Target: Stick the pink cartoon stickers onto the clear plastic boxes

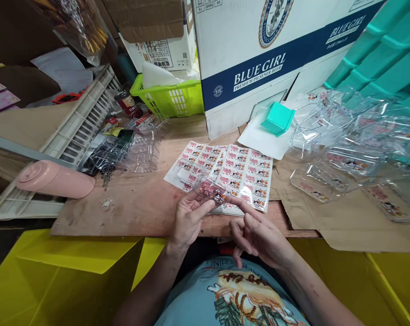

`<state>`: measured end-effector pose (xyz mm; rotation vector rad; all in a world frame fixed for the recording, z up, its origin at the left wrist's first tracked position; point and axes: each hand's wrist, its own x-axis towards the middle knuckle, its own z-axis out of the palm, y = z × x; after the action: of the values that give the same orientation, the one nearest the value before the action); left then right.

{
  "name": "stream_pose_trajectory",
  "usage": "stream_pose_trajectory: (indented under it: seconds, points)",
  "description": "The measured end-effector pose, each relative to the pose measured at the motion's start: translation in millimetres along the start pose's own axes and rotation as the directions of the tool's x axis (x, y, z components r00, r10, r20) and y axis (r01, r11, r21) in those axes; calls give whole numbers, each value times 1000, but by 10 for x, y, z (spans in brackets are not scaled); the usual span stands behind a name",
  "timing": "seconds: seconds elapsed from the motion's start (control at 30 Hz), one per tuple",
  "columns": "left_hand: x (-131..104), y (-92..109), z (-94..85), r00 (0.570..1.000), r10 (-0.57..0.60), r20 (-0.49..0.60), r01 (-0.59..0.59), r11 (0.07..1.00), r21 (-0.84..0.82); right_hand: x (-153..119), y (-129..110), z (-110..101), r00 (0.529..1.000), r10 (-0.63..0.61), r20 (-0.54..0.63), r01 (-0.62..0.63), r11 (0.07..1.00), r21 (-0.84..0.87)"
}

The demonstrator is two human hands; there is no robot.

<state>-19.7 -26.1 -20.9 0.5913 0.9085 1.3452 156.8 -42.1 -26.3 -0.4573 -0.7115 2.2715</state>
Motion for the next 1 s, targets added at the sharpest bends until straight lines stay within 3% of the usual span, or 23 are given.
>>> stream_pose_trajectory:
  seconds: [0.33, 0.5, 0.57, 0.6, 0.67, 0.73, 0.8, 0.9, 1.0]
  points:
    - [-21, 24, -18, 1000, -9, -16, 9, 1000, -22, 14, -13, 74, 996, 18, -84, -22, 998, -56]
    - [-13, -37, 0, 986, 53, -161, -57, 998, -24, 37, -24, 163, 987, 9, -162, -38, 984, -176]
    - [-18, -77, 26, 973, 99, -209, -103, 995, -9, 25, -22, 198, 970, -42, -239, -47, 933, -357]
    - [-21, -93, 41, 967, 115, -227, -119, 993, -4, 14, -16, 211, 952, -114, -285, -48, 862, -504]
    - [-27, -114, 72, 956, 142, -255, -147, 989, 2, -4, 7, 229, 877, -358, -321, -50, 596, -802]
    - [-27, -112, 99, 951, 161, -264, -166, 986, 5, -8, 43, 236, 802, -561, -208, -51, 282, -958]
    - [-24, -86, 116, 953, 166, -254, -171, 985, 1, 5, 83, 234, 808, -584, -70, -39, 65, -997]
    - [-27, -11, 135, 964, 140, -228, -150, 988, -27, 27, 99, 205, 854, -521, -1, -79, -127, -989]
    - [-55, 47, 194, 974, 107, -202, -121, 991, -59, 30, 11, 158, 818, -576, -12, -149, -191, -970]
